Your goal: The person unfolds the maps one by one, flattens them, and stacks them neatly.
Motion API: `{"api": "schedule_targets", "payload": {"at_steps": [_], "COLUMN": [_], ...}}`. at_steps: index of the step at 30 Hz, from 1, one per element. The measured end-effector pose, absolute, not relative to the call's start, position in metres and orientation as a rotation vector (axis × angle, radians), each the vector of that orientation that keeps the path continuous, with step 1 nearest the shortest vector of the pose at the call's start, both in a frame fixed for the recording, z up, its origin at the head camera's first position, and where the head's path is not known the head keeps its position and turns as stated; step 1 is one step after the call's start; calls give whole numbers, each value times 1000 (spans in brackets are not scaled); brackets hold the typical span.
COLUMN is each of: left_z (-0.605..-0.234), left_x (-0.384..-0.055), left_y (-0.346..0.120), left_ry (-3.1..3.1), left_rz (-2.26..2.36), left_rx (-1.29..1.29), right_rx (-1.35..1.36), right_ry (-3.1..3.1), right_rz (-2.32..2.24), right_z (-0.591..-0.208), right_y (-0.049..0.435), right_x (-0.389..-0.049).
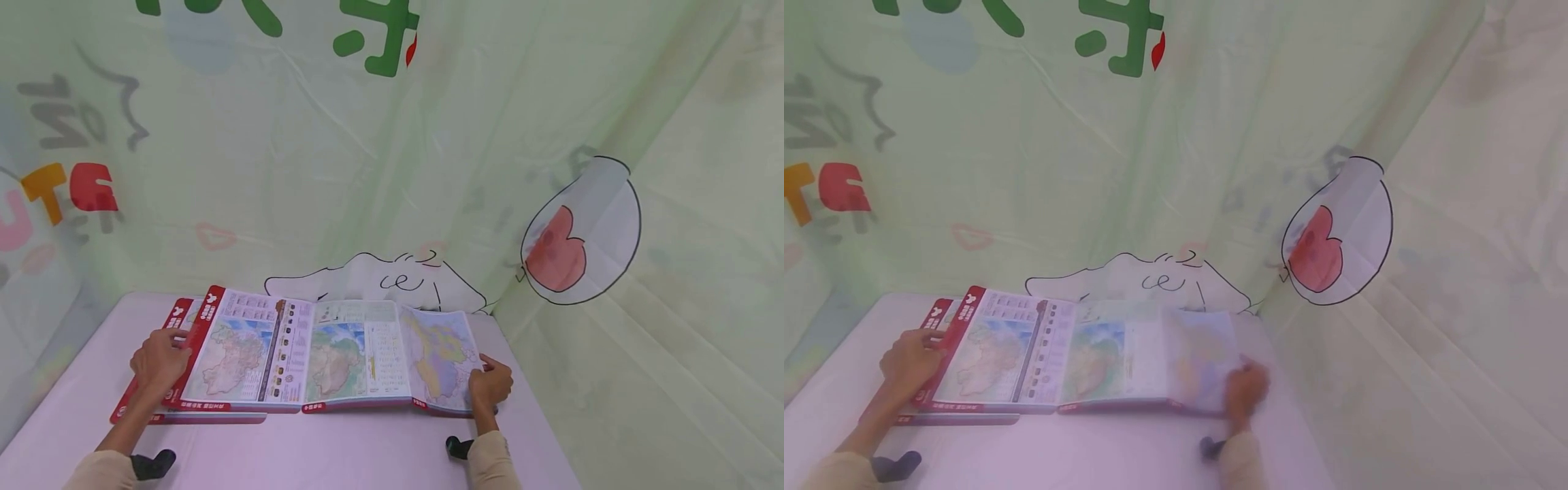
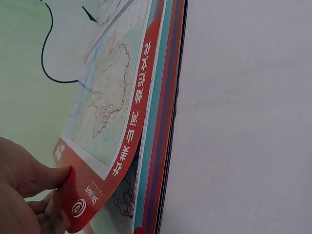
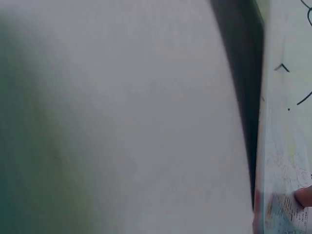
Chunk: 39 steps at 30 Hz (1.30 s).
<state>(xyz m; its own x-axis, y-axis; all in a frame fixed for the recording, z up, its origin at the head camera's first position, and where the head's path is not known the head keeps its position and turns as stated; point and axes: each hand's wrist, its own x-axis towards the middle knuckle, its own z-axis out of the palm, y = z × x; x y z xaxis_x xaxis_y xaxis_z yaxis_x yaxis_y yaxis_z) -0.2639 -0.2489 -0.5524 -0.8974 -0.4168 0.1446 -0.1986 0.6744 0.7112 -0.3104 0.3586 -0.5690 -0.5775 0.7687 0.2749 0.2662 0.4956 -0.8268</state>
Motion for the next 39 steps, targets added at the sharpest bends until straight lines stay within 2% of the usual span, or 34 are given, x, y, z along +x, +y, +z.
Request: {"api": "schedule_targets", "payload": {"at_steps": [15,18,20,23,27,29,34,39], "left_z": [-564,-566,-566,-568,-578,-584,-599,-606], "left_x": [-248,-239,-231,-221,-214,-212,-210,-209], "left_y": [-269,-272,-274,-277,-278,-276,-273,-280], "left_ry": [-2569,-2551,-2540,-2534,-2571,-2588,-2609,-2615], "left_rz": [-1039,-995,-949,-841,-696,-668,-661,-605], "left_rx": [565,572,561,482,335,269,149,104], "right_rx": [-710,-681,-558,-182,334,505,624,691], "right_ry": [-2308,-2489,-2561,-2570,-2702,-2847,-3171,-3184], "right_rz": [984,853,800,768,694,673,574,625], "right_z": [-597,-583,-566,-538,-534,-538,-550,-553], "right_y": [373,356,335,291,240,221,198,196], "right_x": [-337,-331,-322,-306,-296,-292,-280,-273]}}
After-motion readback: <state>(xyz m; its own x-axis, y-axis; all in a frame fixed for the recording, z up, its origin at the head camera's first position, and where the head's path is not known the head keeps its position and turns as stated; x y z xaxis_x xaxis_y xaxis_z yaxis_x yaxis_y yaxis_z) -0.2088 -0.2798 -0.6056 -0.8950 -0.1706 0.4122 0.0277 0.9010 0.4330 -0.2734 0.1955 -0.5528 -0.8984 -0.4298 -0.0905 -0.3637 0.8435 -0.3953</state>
